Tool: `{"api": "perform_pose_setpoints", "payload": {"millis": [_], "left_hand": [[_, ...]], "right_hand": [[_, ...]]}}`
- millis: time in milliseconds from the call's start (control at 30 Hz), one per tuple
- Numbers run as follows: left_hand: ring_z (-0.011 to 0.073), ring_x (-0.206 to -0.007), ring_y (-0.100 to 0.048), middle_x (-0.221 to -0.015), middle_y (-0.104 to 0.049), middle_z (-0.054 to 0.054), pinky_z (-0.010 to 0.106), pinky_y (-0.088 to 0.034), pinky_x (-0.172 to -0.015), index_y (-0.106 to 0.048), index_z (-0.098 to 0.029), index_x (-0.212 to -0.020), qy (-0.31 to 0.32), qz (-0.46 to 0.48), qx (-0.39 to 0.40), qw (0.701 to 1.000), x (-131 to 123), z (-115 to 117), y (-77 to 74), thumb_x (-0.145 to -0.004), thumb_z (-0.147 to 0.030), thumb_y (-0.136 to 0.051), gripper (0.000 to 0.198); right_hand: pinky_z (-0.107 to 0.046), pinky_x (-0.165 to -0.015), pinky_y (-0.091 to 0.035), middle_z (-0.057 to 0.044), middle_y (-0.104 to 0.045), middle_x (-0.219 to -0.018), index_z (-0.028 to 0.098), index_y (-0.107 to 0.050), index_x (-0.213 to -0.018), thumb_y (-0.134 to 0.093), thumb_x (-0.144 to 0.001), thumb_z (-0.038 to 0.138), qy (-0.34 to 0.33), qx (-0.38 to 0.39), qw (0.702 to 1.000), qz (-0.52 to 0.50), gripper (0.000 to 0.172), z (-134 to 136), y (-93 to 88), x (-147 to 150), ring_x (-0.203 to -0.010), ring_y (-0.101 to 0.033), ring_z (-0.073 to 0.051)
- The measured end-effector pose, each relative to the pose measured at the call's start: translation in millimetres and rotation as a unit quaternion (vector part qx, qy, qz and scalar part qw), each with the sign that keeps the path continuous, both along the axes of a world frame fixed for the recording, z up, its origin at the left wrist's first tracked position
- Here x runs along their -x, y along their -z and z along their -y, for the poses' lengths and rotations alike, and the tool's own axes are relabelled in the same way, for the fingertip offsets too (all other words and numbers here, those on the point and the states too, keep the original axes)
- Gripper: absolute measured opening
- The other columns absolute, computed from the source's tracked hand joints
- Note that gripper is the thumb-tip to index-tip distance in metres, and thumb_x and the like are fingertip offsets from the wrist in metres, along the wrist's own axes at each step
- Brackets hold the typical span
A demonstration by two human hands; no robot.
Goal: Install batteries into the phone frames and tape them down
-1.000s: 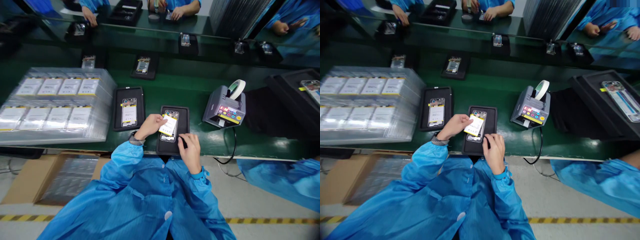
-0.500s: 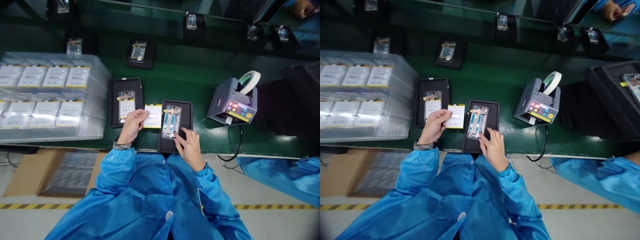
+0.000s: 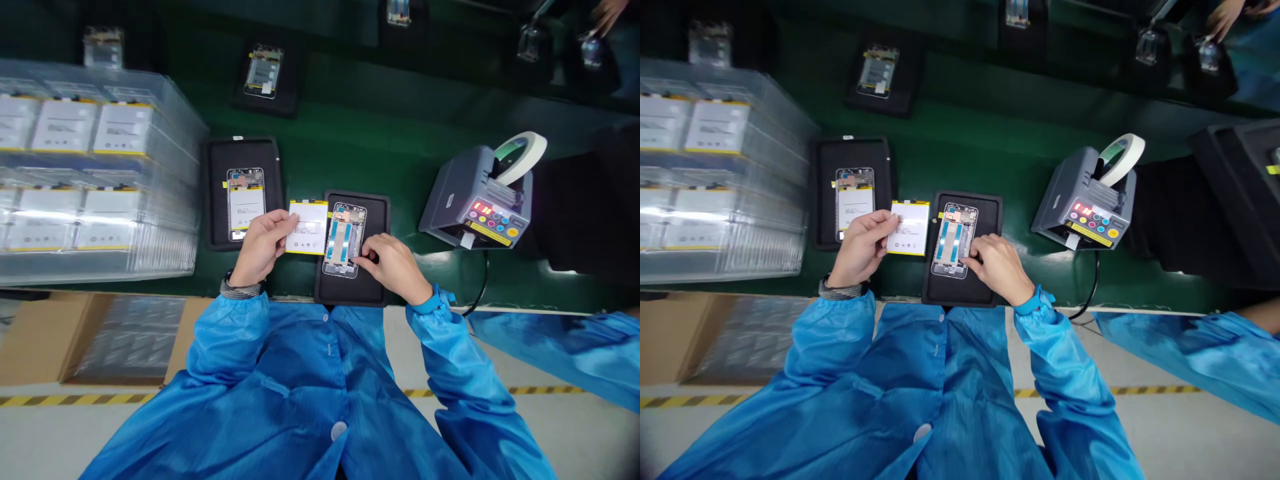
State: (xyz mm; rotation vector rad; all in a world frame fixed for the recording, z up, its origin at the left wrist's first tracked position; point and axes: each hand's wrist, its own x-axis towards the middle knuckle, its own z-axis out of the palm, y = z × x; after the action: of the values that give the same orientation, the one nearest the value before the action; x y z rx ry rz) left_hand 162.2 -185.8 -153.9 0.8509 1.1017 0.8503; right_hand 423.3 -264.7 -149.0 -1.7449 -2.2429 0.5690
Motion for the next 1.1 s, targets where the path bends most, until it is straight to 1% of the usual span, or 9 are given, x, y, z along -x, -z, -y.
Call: {"api": "perform_pose_setpoints", "payload": {"millis": [100,233,333,567,733,867,1000,1100], "left_hand": [[0.0043,-0.037,-0.033,-0.048,-0.040,-0.006,0.014,-0.022,-0.033,-0.059,-0.015,-0.073,0.001,0.003,0.006,1.000,-0.9,0.1,-1.6,-0.073,-0.040,-0.084,0.035],[0.0043,-0.037,-0.033,-0.047,-0.040,-0.006,0.014,-0.021,-0.033,-0.060,-0.015,-0.073,0.005,0.008,0.015,1.000,-0.8,0.6,-2.6,-0.073,-0.040,-0.084,0.035],[0.0042,-0.037,-0.033,-0.047,-0.040,-0.007,0.014,-0.021,-0.033,-0.060,-0.015,-0.074,0.006,0.010,0.017,1.000,-0.3,0.7,-2.5,-0.074,-0.040,-0.084,0.034],[0.0047,-0.037,-0.035,-0.047,-0.040,-0.007,0.014,-0.022,-0.034,-0.059,-0.015,-0.074,0.016,0.008,0.023,1.000,1.1,-0.1,-2.2,-0.075,-0.040,-0.083,0.034],[0.0050,-0.037,-0.035,-0.047,-0.040,-0.006,0.014,-0.023,-0.034,-0.059,-0.015,-0.074,0.018,0.004,0.027,0.999,2.7,-0.2,-0.6,-0.076,-0.039,-0.082,0.033],[0.0052,-0.037,-0.036,-0.048,-0.042,-0.006,0.014,-0.024,-0.034,-0.060,-0.016,-0.074,0.022,0.001,0.028,0.999,3.1,0.2,-0.6,-0.077,-0.038,-0.082,0.032],[0.0053,-0.037,-0.036,-0.048,-0.042,-0.006,0.014,-0.024,-0.034,-0.059,-0.016,-0.074,0.023,0.000,0.029,0.999,3.4,0.8,-1.3,-0.077,-0.038,-0.082,0.032],[0.0054,-0.037,-0.037,-0.048,-0.042,-0.006,0.014,-0.024,-0.033,-0.058,-0.016,-0.073,0.027,0.000,0.032,0.999,4.2,0.9,-1.5,-0.077,-0.038,-0.082,0.033]], "right_hand": [[-0.029,-0.063,-0.029,-0.001,-0.064,-0.078,0.020,-0.059,-0.080,-0.080,-0.087,0.035,-0.015,0.065,0.996,0.059,0.027,-14.0,-6.2,3.6,-0.074,-0.055,-0.017],[-0.029,-0.058,-0.021,0.001,-0.065,-0.076,0.021,-0.057,-0.075,-0.078,-0.088,0.038,-0.005,0.126,0.986,0.105,0.030,-23.8,-12.3,7.9,-0.067,-0.055,-0.015],[-0.029,-0.057,-0.018,0.002,-0.063,-0.070,0.021,-0.056,-0.073,-0.078,-0.087,0.040,-0.006,0.155,0.980,0.124,0.032,-28.6,-14.0,8.8,-0.064,-0.054,-0.014],[-0.028,-0.056,-0.017,0.004,-0.062,-0.069,0.021,-0.055,-0.072,-0.078,-0.086,0.042,-0.013,0.170,0.976,0.133,0.034,-33.7,-14.9,8.9,-0.062,-0.051,-0.013],[-0.028,-0.056,-0.015,0.003,-0.062,-0.068,0.021,-0.057,-0.074,-0.078,-0.087,0.044,-0.031,0.180,0.971,0.156,0.033,-37.7,-17.8,9.2,-0.060,-0.051,-0.014],[-0.028,-0.055,-0.016,0.003,-0.062,-0.068,0.021,-0.056,-0.073,-0.079,-0.085,0.046,-0.045,0.184,0.969,0.157,0.036,-41.0,-18.6,7.8,-0.060,-0.051,-0.014],[-0.028,-0.056,-0.015,0.002,-0.062,-0.067,0.020,-0.057,-0.074,-0.076,-0.089,0.043,-0.064,0.175,0.970,0.156,0.033,-41.8,-18.2,6.0,-0.059,-0.051,-0.014],[-0.028,-0.056,-0.015,0.002,-0.062,-0.068,0.020,-0.058,-0.074,-0.076,-0.088,0.044,-0.071,0.176,0.970,0.152,0.033,-41.4,-17.8,4.4,-0.058,-0.051,-0.013]]}}
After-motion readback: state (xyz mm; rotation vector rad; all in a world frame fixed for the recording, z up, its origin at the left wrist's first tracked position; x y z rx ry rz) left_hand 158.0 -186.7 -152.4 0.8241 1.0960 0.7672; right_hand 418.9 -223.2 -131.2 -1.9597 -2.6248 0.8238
